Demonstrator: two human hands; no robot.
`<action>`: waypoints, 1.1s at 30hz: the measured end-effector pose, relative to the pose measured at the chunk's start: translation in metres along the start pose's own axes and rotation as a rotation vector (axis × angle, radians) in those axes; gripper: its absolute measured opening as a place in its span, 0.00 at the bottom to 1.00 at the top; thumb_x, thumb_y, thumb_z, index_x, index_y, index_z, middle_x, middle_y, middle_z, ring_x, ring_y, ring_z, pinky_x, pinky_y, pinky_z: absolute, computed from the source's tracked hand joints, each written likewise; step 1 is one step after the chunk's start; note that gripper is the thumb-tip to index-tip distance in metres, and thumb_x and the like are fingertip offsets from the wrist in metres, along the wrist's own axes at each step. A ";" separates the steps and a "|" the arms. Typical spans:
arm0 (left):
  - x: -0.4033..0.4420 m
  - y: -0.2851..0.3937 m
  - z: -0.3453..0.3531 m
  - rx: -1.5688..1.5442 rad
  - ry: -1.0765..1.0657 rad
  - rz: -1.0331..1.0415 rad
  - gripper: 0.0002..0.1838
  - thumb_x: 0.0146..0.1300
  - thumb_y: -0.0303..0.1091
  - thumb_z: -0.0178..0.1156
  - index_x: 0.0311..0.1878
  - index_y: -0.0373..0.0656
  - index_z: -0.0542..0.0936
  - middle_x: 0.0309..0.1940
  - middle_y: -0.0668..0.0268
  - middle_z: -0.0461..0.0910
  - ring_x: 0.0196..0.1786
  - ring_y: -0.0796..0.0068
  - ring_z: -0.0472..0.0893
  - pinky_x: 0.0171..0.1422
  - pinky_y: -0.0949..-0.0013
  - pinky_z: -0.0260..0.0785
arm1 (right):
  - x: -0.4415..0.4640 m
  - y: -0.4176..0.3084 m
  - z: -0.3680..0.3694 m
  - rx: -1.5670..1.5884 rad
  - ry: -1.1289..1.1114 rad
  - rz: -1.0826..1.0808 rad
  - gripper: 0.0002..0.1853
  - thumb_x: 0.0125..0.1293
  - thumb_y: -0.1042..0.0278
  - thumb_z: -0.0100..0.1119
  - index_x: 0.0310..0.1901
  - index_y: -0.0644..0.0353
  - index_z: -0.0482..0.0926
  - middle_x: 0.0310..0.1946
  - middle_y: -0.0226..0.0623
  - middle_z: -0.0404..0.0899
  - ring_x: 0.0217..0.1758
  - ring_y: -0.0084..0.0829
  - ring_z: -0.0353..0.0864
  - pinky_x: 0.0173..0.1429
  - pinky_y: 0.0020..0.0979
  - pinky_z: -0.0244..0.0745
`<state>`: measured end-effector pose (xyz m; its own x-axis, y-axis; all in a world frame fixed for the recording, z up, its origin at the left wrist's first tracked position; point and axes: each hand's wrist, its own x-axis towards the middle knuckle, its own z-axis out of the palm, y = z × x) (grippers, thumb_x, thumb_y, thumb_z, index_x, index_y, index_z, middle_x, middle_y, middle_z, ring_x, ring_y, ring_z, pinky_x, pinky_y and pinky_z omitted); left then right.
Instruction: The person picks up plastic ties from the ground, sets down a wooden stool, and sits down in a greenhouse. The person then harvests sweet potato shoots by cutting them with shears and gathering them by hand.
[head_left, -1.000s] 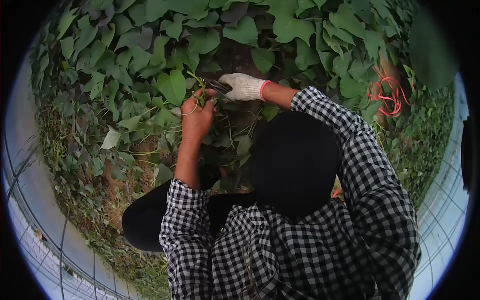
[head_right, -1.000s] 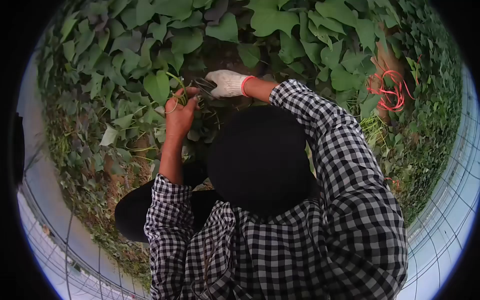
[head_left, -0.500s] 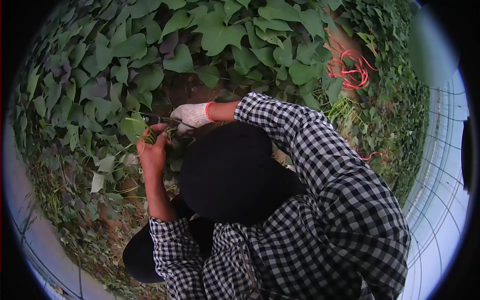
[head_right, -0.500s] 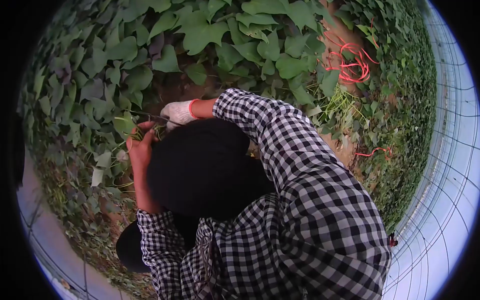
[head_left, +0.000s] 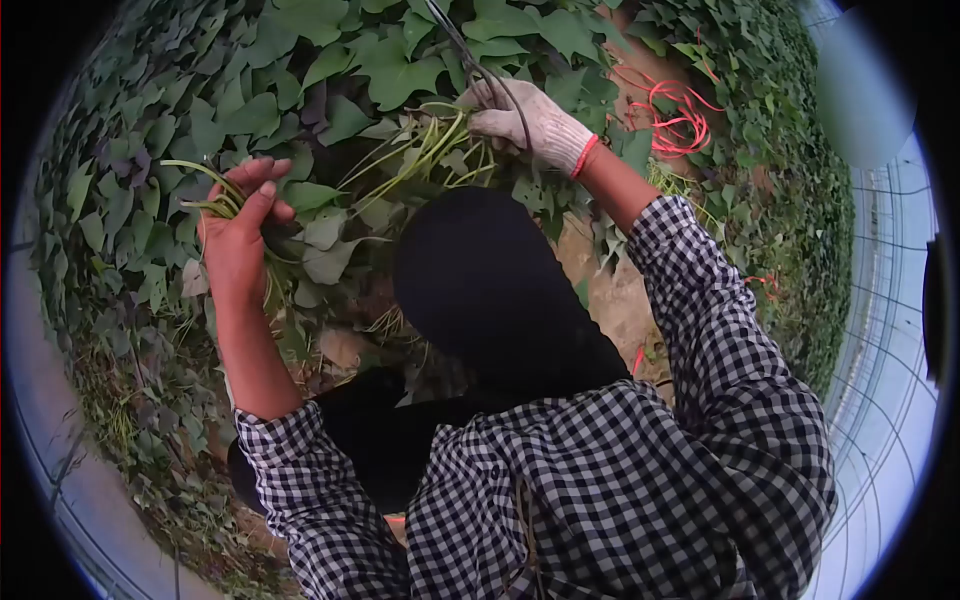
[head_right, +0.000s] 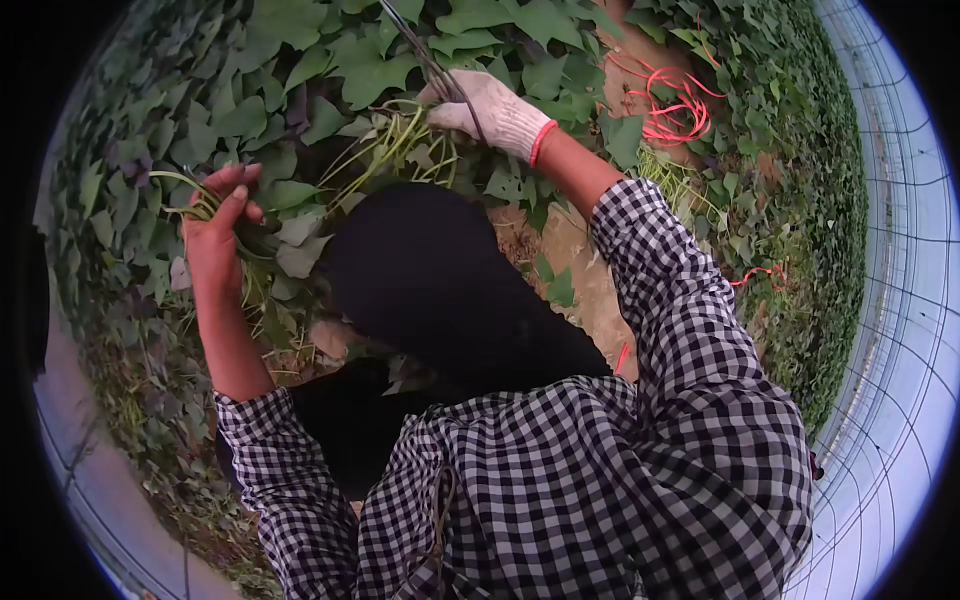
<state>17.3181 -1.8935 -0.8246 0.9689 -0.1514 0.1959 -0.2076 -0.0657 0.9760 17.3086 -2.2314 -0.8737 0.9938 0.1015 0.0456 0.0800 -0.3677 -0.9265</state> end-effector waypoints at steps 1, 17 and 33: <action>0.006 0.016 -0.008 0.012 -0.052 0.030 0.12 0.62 0.21 0.56 0.49 0.36 0.76 0.46 0.59 0.82 0.28 0.82 0.75 0.37 0.76 0.70 | -0.022 -0.004 -0.031 -0.041 0.112 -0.007 0.17 0.59 0.62 0.59 0.46 0.65 0.77 0.22 0.30 0.75 0.22 0.19 0.73 0.26 0.23 0.68; 0.031 0.006 -0.306 0.358 0.257 -0.109 0.19 0.65 0.25 0.56 0.59 0.37 0.73 0.49 0.62 0.81 0.29 0.86 0.69 0.35 0.83 0.66 | -0.224 0.027 -0.245 -0.583 0.294 0.616 0.16 0.58 0.56 0.58 0.41 0.59 0.73 0.21 0.23 0.68 0.21 0.17 0.65 0.24 0.22 0.59; -0.065 -0.065 -0.301 0.331 0.180 -0.377 0.15 0.61 0.26 0.57 0.52 0.36 0.77 0.38 0.64 0.84 0.26 0.84 0.72 0.32 0.79 0.67 | 0.022 -0.059 -0.061 -0.805 -0.039 0.155 0.20 0.63 0.58 0.57 0.51 0.64 0.74 0.29 0.32 0.75 0.24 0.19 0.70 0.30 0.22 0.67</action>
<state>17.3090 -1.5824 -0.8717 0.9862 0.1126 -0.1210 0.1562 -0.3948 0.9054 17.3305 -2.2635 -0.7949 0.9959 0.0218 -0.0881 -0.0123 -0.9294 -0.3690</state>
